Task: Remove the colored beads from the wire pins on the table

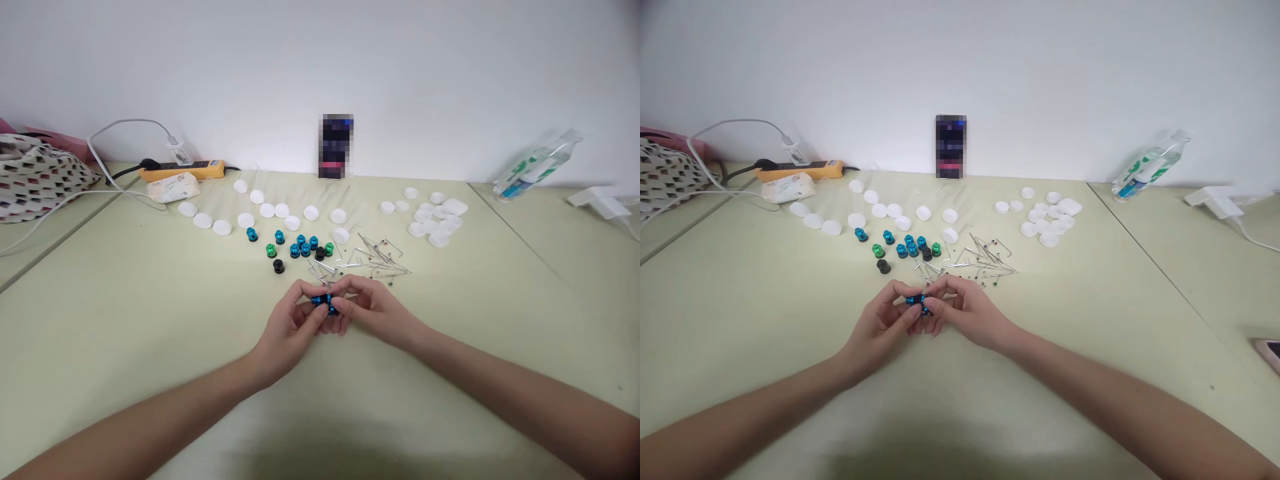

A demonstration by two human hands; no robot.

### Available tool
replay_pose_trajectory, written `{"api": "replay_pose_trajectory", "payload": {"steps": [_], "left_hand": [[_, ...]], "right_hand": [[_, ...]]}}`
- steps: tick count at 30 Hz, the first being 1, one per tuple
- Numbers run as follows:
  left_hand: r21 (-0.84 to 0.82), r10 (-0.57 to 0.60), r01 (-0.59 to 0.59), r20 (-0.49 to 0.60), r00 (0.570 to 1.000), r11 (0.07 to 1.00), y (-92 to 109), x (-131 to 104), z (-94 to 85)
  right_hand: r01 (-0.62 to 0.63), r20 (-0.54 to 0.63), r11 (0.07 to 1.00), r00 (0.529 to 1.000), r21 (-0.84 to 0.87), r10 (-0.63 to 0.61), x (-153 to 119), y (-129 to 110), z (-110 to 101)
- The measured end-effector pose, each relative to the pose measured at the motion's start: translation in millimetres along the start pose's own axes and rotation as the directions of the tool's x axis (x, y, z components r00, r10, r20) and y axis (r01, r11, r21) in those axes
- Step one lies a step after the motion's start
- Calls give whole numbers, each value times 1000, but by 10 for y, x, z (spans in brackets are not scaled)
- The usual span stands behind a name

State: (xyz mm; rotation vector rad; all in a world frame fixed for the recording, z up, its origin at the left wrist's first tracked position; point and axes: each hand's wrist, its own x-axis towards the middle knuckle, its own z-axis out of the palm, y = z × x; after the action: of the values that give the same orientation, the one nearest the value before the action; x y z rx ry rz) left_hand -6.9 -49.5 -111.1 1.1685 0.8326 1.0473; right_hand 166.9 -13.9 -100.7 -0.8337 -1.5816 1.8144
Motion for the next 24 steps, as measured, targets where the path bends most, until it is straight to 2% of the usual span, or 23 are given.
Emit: {"api": "replay_pose_trajectory", "payload": {"steps": [6, 12, 16, 18, 22, 24], "left_hand": [[-30, 26, -26, 13, 1000, 999, -19, 8, 2], [4, 27, -27, 4, 1000, 1000, -35, 7, -1], [19, 34, -34, -10, 999, 999, -46, 6, -2], [12, 36, -36, -24, 999, 999, -49, 3, -2], [-7, 42, -42, -7, 999, 999, -46, -4, 1], [-5, 44, -44, 2, 999, 999, -44, -1, 1]], "right_hand": [[38, 26, 995, 999, 89, -40, -29, -20, 28], [-17, -37, 1000, 999, -24, 16, -13, -37, 7], [58, -10, 998, 998, 18, -58, -18, -22, -1], [77, -32, 997, 997, 23, -76, -19, -11, -1], [-11, -22, 999, 1000, -32, 10, -15, -8, -5], [-10, -4, 999, 1000, -42, 10, -16, -18, -2]]}}
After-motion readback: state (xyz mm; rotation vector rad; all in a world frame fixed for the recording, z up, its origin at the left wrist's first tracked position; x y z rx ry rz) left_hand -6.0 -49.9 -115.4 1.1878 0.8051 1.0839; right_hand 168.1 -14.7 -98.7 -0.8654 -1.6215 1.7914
